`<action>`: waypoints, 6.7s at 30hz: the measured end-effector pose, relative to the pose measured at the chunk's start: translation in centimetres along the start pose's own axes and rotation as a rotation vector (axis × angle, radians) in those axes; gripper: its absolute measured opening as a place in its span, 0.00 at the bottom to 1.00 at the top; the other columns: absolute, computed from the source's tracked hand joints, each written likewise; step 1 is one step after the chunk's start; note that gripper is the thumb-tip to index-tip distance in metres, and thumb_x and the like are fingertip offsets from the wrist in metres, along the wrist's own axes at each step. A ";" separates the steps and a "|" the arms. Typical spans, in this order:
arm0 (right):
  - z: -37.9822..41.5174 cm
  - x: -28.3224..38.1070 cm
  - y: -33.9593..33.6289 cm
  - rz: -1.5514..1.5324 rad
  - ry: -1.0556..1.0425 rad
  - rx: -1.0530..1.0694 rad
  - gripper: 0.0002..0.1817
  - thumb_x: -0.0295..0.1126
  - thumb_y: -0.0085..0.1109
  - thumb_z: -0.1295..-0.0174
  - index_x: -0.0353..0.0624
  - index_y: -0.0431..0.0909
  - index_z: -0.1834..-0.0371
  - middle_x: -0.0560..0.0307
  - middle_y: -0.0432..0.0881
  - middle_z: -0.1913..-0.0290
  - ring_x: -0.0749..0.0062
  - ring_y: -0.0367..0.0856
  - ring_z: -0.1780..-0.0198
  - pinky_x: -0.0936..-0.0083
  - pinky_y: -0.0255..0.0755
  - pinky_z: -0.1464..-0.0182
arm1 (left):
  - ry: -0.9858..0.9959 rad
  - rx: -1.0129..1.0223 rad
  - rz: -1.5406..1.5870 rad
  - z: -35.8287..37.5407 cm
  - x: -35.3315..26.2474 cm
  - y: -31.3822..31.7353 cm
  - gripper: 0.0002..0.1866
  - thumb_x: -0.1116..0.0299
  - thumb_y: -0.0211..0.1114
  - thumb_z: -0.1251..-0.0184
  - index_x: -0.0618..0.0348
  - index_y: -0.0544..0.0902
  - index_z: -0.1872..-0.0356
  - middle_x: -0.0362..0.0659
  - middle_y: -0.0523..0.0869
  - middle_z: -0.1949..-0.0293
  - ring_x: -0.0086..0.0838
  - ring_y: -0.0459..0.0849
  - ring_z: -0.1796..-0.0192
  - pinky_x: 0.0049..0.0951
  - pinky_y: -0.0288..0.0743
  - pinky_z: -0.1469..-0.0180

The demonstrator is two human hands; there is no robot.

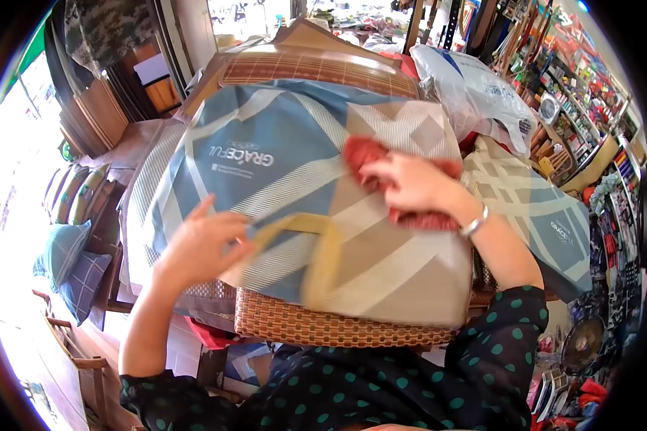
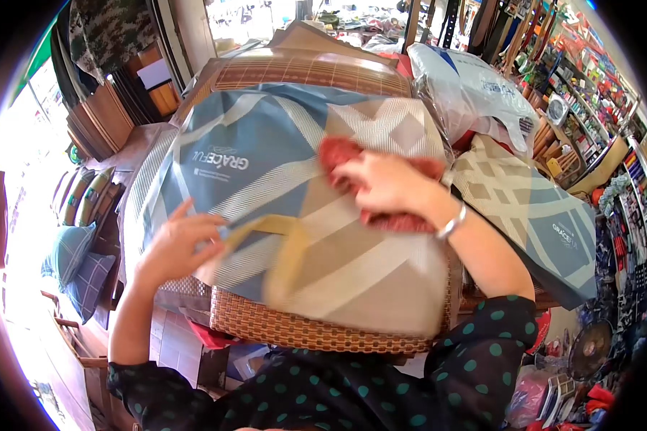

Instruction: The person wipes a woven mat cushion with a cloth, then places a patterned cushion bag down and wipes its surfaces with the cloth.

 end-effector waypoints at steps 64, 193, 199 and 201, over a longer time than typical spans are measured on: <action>0.7 3.5 0.1 0.156 -0.186 -0.024 0.18 0.28 0.62 0.46 0.50 0.82 0.49 0.49 0.81 0.56 0.54 0.83 0.53 0.60 0.77 0.50 | 0.760 0.293 -0.158 -0.2 -14.3 9.0 0.48 0.45 0.69 0.39 0.39 0.57 0.20 0.50 0.55 0.19 0.49 0.52 0.18 0.81 0.42 0.28; -2.3 -4.1 0.4 0.223 -0.080 -0.179 0.18 0.26 0.57 0.40 0.50 0.83 0.46 0.44 0.80 0.55 0.48 0.82 0.53 0.56 0.76 0.48 | 0.635 -0.471 -0.412 6.9 -9.5 3.7 0.13 0.69 0.66 0.42 0.53 0.85 0.55 0.39 0.88 0.54 0.28 0.87 0.49 0.38 0.79 0.40; -3.3 -7.6 -1.7 0.192 0.191 -0.051 0.22 0.27 0.56 0.39 0.53 0.82 0.41 0.44 0.82 0.45 0.47 0.84 0.49 0.56 0.79 0.47 | 0.487 -0.526 -0.359 8.0 -5.2 2.7 0.11 0.69 0.66 0.41 0.48 0.88 0.56 0.37 0.90 0.55 0.29 0.88 0.48 0.43 0.76 0.36; -3.1 0.5 -0.2 -0.061 -0.088 0.085 0.23 0.27 0.56 0.42 0.50 0.83 0.42 0.46 0.81 0.40 0.48 0.84 0.46 0.57 0.80 0.47 | 0.345 -0.543 -0.319 8.0 -2.6 2.6 0.12 0.70 0.66 0.41 0.43 0.90 0.58 0.37 0.91 0.56 0.32 0.88 0.46 0.51 0.71 0.31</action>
Point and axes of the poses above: each hand's wrist, its own z-axis away from the middle knuckle, its own y-axis out of the palm, x = y × z, the point moved 6 cm from there along -z, towards the middle knuckle
